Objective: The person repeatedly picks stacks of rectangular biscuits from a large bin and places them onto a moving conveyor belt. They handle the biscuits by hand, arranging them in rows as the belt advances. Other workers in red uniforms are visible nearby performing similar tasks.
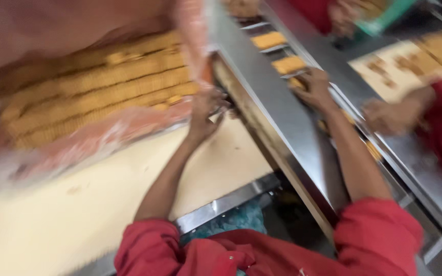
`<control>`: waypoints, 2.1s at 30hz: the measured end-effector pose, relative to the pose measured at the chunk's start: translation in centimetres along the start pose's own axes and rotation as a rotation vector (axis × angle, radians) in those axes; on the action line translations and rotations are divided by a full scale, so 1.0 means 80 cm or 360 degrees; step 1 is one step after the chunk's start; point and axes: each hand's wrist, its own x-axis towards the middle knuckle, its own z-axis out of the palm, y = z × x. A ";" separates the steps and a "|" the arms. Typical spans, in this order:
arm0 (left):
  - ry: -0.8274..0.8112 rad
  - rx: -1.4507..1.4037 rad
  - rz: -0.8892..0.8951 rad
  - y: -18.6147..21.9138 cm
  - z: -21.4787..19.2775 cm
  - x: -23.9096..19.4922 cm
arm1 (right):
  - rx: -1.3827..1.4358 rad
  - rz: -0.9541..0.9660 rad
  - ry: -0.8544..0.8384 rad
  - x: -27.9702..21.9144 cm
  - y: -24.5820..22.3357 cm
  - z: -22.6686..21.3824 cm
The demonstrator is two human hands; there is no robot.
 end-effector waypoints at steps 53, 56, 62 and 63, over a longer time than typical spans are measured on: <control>0.0130 0.0982 -0.1050 -0.302 -0.216 0.030 | 0.0073 0.0169 -0.0067 0.075 -0.085 -0.016; 0.0299 0.0970 -0.0920 -0.300 -0.208 0.026 | 0.0116 -0.0013 0.0008 0.091 -0.168 -0.042; 0.0713 0.0432 -0.0627 -0.159 -0.193 0.041 | 0.0536 -0.0420 0.0029 0.096 -0.332 -0.075; 0.0649 -0.0187 -0.0323 -0.113 -0.172 0.038 | 0.0824 -0.0476 -0.0017 0.096 -0.351 -0.079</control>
